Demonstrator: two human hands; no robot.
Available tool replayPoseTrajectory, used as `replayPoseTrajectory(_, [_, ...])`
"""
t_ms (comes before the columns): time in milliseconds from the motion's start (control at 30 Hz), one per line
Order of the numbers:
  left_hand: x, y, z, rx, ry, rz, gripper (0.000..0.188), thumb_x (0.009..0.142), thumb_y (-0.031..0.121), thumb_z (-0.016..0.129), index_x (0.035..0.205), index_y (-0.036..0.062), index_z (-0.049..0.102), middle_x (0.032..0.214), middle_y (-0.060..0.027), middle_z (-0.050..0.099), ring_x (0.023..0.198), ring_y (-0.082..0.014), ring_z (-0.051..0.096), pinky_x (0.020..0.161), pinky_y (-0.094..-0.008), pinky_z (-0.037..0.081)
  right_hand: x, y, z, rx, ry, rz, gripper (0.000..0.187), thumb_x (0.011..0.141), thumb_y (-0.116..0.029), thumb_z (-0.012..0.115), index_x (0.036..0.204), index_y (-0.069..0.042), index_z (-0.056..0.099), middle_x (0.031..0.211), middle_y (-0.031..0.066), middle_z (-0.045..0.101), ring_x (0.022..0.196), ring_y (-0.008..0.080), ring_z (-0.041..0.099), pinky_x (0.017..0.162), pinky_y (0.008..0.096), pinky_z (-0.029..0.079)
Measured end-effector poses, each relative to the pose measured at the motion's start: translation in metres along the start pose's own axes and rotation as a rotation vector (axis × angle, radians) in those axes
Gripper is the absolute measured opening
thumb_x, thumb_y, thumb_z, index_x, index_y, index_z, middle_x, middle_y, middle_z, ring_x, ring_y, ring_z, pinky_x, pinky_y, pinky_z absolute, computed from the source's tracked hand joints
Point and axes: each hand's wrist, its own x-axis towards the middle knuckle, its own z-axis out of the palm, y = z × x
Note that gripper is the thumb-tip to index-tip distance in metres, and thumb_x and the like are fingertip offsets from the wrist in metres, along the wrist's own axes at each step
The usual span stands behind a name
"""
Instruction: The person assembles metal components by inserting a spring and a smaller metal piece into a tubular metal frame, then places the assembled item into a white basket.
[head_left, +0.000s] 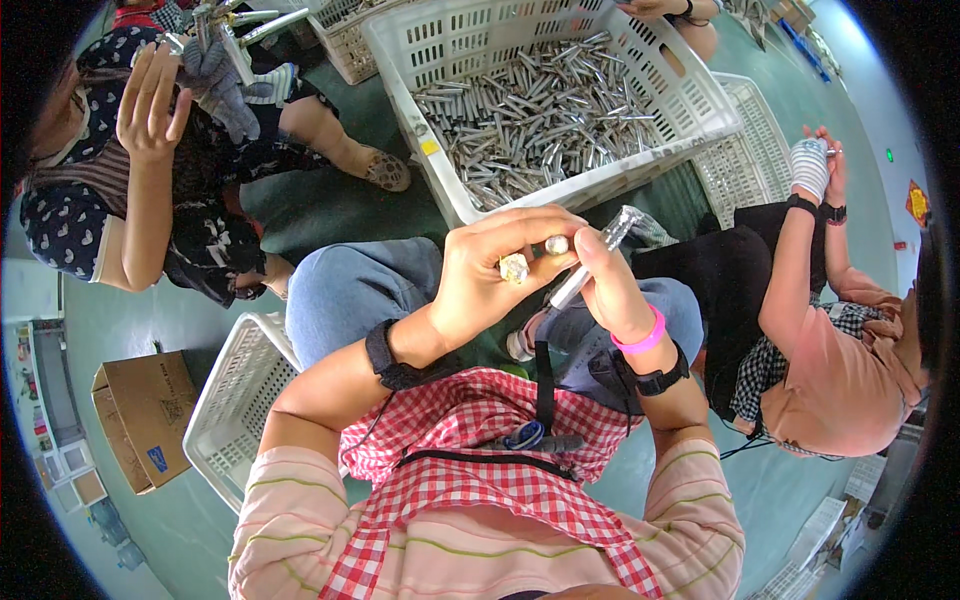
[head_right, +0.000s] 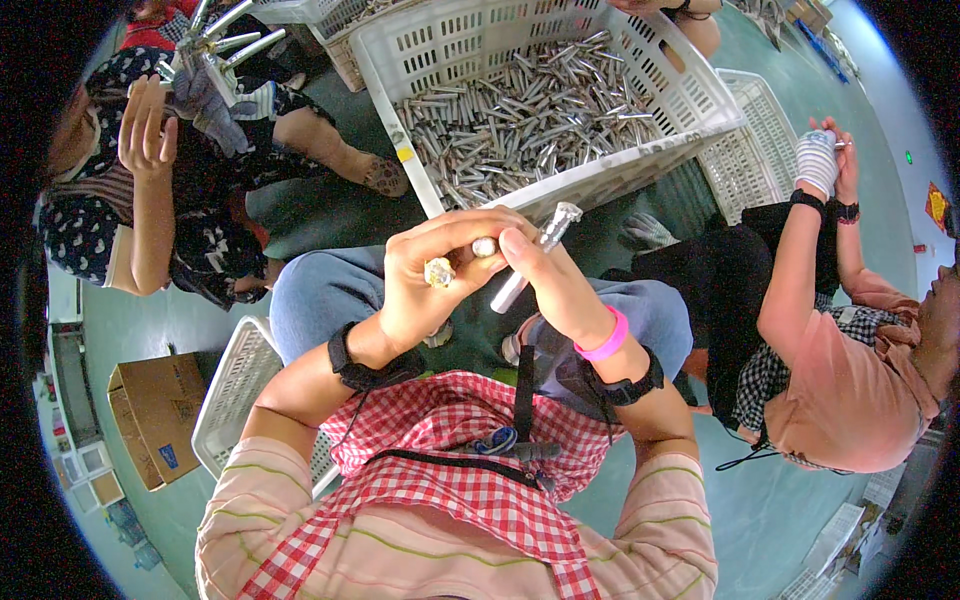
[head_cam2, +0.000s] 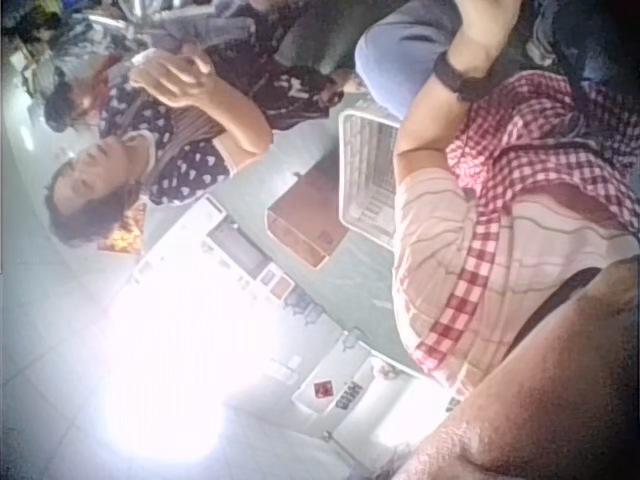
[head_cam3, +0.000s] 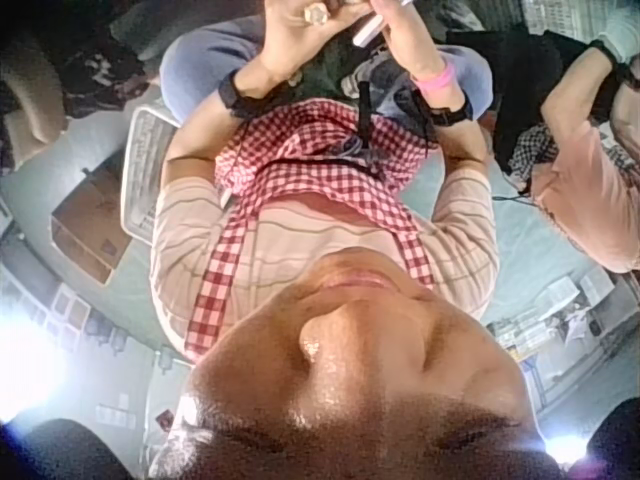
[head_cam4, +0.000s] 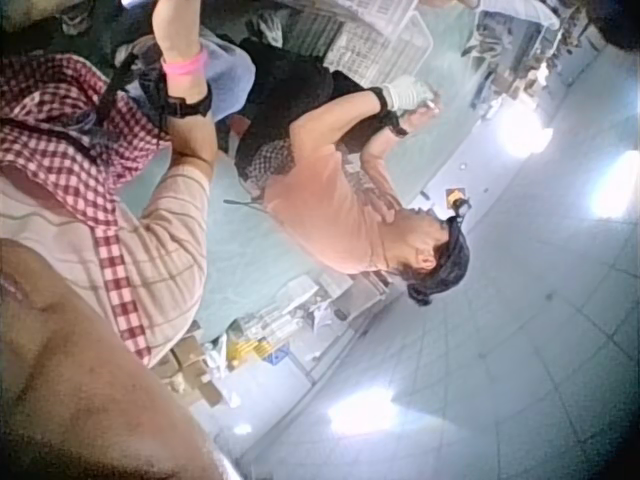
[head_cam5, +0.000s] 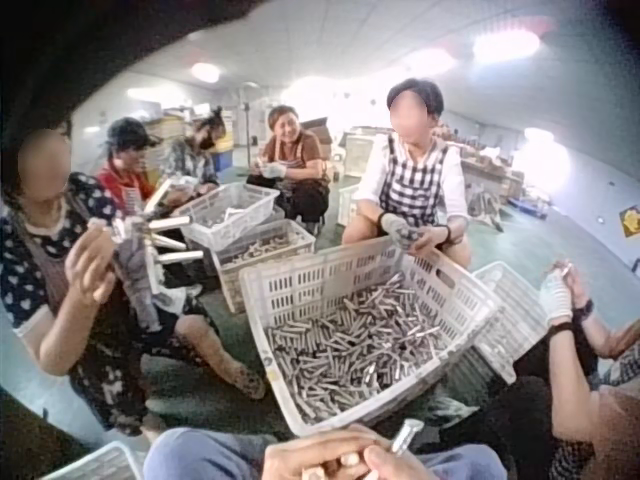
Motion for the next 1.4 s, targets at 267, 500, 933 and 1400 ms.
replayPoseTrajectory(267, [0.004, 0.005, -0.004, 0.011, -0.094, -0.020, 0.031, 0.069, 0.003, 0.069, 0.099, 0.0045, 0.063, 0.102, -0.0092, 0.062, 0.092, -0.0195, 0.060, 0.078, -0.0279, 0.048, -0.002, 0.006, -0.008, -0.042, 0.036, 0.032, 0.045, 0.091, -0.042, 0.041, 0.107, -0.001, 0.054, 0.096, 0.0020, 0.055, 0.088, 0.0097, 0.049, 0.072, 0.0215, 0.039])
replayPoseTrajectory(500, [0.005, 0.004, -0.005, -0.031, -0.080, 0.071, 0.035, 0.071, 0.008, 0.069, 0.105, 0.0052, 0.062, 0.112, -0.0127, 0.056, 0.103, -0.0249, 0.055, 0.082, -0.0310, 0.046, -0.001, 0.007, -0.003, 0.093, 0.007, -0.011, 0.043, 0.089, -0.043, 0.047, 0.104, -0.004, 0.057, 0.089, -0.0024, 0.055, 0.075, 0.0045, 0.045, 0.062, 0.0194, 0.035])
replayPoseTrajectory(933, [0.006, -0.010, -0.007, 0.151, -0.041, 0.160, 0.032, 0.071, 0.013, 0.068, 0.101, 0.0064, 0.062, 0.107, -0.0077, 0.058, 0.086, -0.0213, 0.062, 0.071, -0.0299, 0.051, 0.002, 0.018, 0.000, 0.118, 0.064, 0.064, 0.043, 0.089, -0.044, 0.045, 0.104, -0.005, 0.055, 0.089, -0.0031, 0.054, 0.077, 0.0026, 0.044, 0.061, 0.0187, 0.032])
replayPoseTrajectory(1400, [-0.007, 0.034, -0.023, 0.147, 0.008, -0.103, 0.021, 0.075, 0.004, 0.063, 0.096, 0.0030, 0.062, 0.108, -0.0121, 0.053, 0.088, -0.0205, 0.057, 0.071, -0.0283, 0.048, 0.009, 0.019, 0.006, 0.627, -0.063, 0.041, 0.068, 0.087, -0.056, 0.032, 0.125, 0.000, 0.041, 0.114, 0.0070, 0.051, 0.107, 0.0173, 0.047, 0.093, 0.0344, 0.037])
